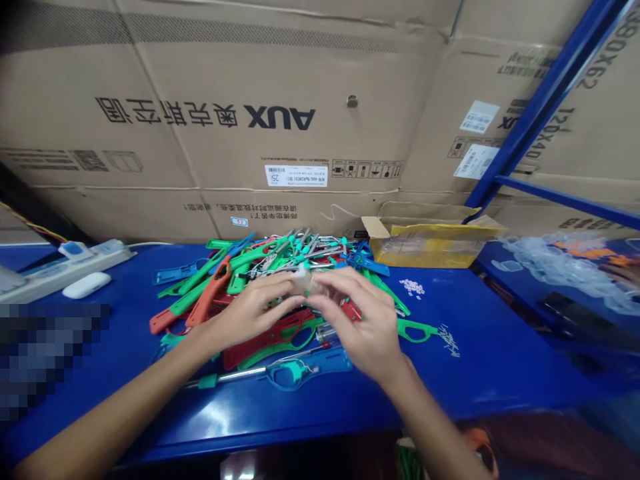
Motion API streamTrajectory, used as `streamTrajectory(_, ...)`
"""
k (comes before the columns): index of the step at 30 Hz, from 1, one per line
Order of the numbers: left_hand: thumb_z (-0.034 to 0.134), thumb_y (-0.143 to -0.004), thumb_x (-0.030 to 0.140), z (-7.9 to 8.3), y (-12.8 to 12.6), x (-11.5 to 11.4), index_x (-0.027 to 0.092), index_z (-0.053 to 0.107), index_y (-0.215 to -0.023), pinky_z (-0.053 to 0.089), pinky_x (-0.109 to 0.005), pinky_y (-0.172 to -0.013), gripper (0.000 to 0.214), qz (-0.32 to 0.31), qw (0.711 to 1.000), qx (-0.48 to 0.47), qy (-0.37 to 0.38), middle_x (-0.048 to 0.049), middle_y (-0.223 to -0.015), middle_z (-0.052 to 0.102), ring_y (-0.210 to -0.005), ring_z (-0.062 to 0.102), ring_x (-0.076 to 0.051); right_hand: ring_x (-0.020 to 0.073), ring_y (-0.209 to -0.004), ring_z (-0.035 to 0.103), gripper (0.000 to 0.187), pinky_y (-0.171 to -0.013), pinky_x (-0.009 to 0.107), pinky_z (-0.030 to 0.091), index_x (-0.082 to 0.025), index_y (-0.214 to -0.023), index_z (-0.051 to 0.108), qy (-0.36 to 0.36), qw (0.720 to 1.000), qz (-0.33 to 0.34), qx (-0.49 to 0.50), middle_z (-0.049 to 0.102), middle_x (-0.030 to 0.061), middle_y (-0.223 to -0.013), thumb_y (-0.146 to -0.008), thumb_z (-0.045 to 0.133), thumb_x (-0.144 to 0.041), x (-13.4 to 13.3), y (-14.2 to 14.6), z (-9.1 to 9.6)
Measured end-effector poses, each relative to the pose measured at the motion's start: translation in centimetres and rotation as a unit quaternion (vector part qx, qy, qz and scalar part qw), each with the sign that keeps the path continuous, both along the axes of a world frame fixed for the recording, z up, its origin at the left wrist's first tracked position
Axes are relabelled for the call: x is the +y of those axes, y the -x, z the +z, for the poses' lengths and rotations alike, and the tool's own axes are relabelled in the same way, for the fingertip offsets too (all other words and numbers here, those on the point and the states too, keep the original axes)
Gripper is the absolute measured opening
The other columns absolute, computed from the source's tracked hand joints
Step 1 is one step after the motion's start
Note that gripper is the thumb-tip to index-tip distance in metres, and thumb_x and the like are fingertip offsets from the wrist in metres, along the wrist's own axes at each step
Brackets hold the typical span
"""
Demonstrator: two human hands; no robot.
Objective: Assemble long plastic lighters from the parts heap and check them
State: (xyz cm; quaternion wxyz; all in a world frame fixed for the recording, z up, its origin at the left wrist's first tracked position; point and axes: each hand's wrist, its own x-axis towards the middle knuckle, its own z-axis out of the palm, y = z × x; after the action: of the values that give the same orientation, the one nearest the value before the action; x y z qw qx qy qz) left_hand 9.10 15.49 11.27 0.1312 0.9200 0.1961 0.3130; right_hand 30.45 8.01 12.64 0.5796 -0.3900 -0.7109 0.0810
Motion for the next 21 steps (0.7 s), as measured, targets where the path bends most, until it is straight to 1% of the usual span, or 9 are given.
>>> streamTrajectory(2,0.048,-0.107,0.033,0.2,-0.3,-0.7,0.018,0.071,-0.104,0.052,-0.033,-0.083,0.028,-0.027,0.999,0.031,0.013,-0.0053,-0.097,0.07,-0.093,0.066,-0.019,0.0184,-0.083,0.068,0.024,-0.074,0.031,0.055,-0.031,-0.112,0.075,0.007,1.0,-0.006,-0.011,0.075,0.0022,-0.096,-0.091,0.072,-0.022,-1.8,-0.5,-0.4)
streamTrajectory(5,0.053,-0.105,0.038,0.4,-0.2,-1.4,0.02,0.073,-0.097,0.051,-0.029,-0.076,0.028,-0.056,0.991,0.117,0.03,-0.0022,-0.091,0.07,-0.086,0.067,-0.018,0.0171,-0.075,0.066,0.013,-0.066,0.028,0.053,-0.029,-0.102,0.077,0.062,0.996,-0.055,0.033,0.073,0.001,-0.084,-0.092,0.069,-0.025,-3.7,-1.7,-1.9)
streamTrajectory(7,0.057,-0.103,0.039,0.3,-0.1,-1.7,0.022,0.075,-0.095,0.05,-0.028,-0.072,0.026,-0.046,0.986,0.161,0.026,-0.001,-0.091,0.071,-0.084,0.068,-0.017,0.0173,-0.071,0.066,0.01,-0.062,0.027,0.053,-0.027,-0.095,0.078,0.112,0.988,-0.088,0.054,0.072,0.0017,-0.081,-0.091,0.069,-0.03,-4.4,-2.5,-3.4)
streamTrajectory(9,0.059,-0.101,0.039,-0.1,-0.2,-2.0,0.024,0.076,-0.097,0.049,-0.028,-0.07,0.023,-0.025,0.983,0.182,0.008,-0.0012,-0.093,0.07,-0.085,0.069,-0.018,0.0179,-0.07,0.066,0.013,-0.06,0.028,0.053,-0.025,-0.091,0.079,0.173,0.979,-0.1,0.048,0.074,0.0034,-0.083,-0.089,0.071,-0.035,-4.7,-2.9,-4.6)
streamTrajectory(11,0.062,-0.1,0.039,-0.6,-0.7,-2.5,0.023,0.076,-0.096,0.048,-0.029,-0.068,0.022,-0.013,0.98,0.197,-0.007,-0.0018,-0.092,0.069,-0.086,0.068,-0.019,0.0184,-0.069,0.068,0.018,-0.06,0.028,0.055,-0.024,-0.089,0.08,0.249,0.964,-0.09,0.042,0.076,0.005,-0.085,-0.087,0.072,-0.04,-4.9,-2.9,-5.5)
streamTrajectory(14,0.066,-0.096,0.039,-1.2,-1.6,-3.3,0.02,0.076,-0.094,0.049,-0.031,-0.068,0.021,-0.007,0.976,0.218,-0.029,-0.0037,-0.092,0.069,-0.087,0.068,-0.022,0.0173,-0.059,0.066,0.031,-0.055,0.029,0.058,-0.02,-0.092,0.078,0.344,0.933,-0.059,0.085,0.075,0.0061,-0.079,-0.084,0.074,-0.05,-4.9,-2.5,-5.9)
streamTrajectory(17,0.071,-0.092,0.039,-1.0,-1.9,-3.7,0.018,0.074,-0.092,0.049,-0.032,-0.067,0.021,-0.002,0.974,0.227,-0.016,-0.004,-0.093,0.07,-0.088,0.068,-0.023,0.016,-0.053,0.064,0.04,-0.052,0.029,0.058,-0.017,-0.096,0.076,0.382,0.914,-0.03,0.131,0.075,0.0069,-0.074,-0.081,0.075,-0.054,-4.9,-2.2,-5.9)
streamTrajectory(19,0.073,-0.091,0.04,-0.6,-1.5,-3.5,0.02,0.074,-0.09,0.048,-0.031,-0.068,0.021,-0.003,0.974,0.225,0.013,-0.003,-0.093,0.07,-0.088,0.069,-0.023,0.0161,-0.053,0.065,0.04,-0.052,0.028,0.059,-0.016,-0.096,0.075,0.391,0.91,-0.012,0.139,0.075,0.0072,-0.073,-0.081,0.076,-0.053,-5.0,-2.2,-5.9)
streamTrajectory(21,0.073,-0.09,0.037,-0.2,-0.8,-3.2,0.023,0.075,-0.09,0.047,-0.03,-0.069,0.015,-0.018,0.973,0.224,0.046,-0.0016,-0.091,0.072,-0.088,0.07,-0.022,0.0158,-0.052,0.065,0.037,-0.051,0.028,0.059,-0.016,-0.095,0.075,0.392,0.909,0.007,0.141,0.075,0.0069,-0.071,-0.083,0.076,-0.051,-5.1,-2.2,-5.9)
